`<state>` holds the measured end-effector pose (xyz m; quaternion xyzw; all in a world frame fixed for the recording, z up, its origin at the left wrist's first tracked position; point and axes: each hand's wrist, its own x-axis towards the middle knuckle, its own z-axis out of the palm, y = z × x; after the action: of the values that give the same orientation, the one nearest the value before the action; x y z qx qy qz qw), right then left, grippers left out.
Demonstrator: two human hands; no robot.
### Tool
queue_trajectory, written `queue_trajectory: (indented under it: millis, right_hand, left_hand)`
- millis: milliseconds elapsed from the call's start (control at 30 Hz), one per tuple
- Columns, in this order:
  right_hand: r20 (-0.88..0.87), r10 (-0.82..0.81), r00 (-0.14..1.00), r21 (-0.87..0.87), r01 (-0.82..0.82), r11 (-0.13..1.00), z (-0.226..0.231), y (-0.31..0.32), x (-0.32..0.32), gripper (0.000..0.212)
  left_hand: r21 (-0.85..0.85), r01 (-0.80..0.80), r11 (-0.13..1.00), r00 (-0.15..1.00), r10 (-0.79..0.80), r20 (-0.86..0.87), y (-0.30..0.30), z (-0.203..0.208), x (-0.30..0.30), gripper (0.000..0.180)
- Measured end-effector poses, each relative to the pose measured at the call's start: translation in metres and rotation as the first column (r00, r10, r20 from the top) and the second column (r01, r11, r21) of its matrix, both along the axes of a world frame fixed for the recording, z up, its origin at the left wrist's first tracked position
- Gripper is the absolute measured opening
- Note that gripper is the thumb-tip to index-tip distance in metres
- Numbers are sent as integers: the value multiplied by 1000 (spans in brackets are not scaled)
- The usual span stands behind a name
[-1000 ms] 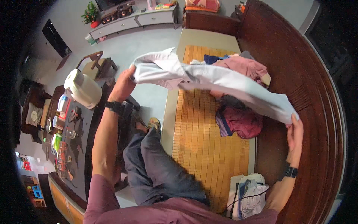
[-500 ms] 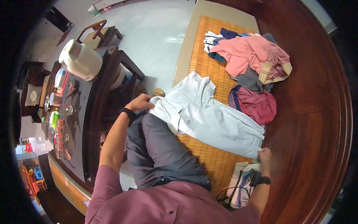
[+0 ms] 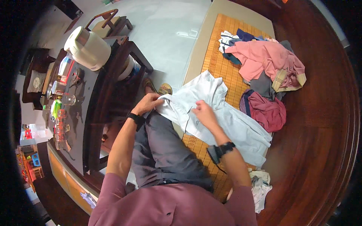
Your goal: Folding a white polo shirt and a maroon t-shirt on a bed.
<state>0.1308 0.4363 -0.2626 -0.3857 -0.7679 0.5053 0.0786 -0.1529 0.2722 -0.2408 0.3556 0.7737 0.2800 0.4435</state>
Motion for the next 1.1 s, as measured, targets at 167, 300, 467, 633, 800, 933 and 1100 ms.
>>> queue_trajectory:
  millis: [167, 300, 467, 633, 800, 933, 1100]
  right_hand:
    - [-83, 194, 977, -164, -205, 965, 1, -17, -44, 25]
    - [-102, 50, 994, 238, -25, 971, -2, 9, -30, 18]
    - [51, -122, 991, 604, 67, 794, 11, 97, -31, 24]
    - [150, -196, 969, 801, -3, 598, -18, 152, -37, 32]
    - [310, -23, 950, 425, -117, 897, -4, 180, -39, 24]
    - [7, 111, 994, 290, -109, 951, 15, 172, -63, 21]
    - [102, 43, 994, 419, -82, 904, -16, 158, -94, 25]
  left_hand:
    - [242, -80, 967, 986, 112, -124, -25, -13, 1, 24]
    - [229, -95, 969, 920, 173, -352, -29, -20, 2, 21]
    - [332, -90, 939, 905, 217, -367, 21, -2, 23, 26]
    - [39, 175, 984, 835, -128, -535, 64, -13, 43, 36]
    - [-122, 205, 971, 857, -238, -457, 44, -12, 32, 35]
    - [4, -13, 1000, 978, 14, -206, 24, 14, 24, 32]
    - [-42, 37, 998, 966, -47, -253, 18, 10, 24, 25]
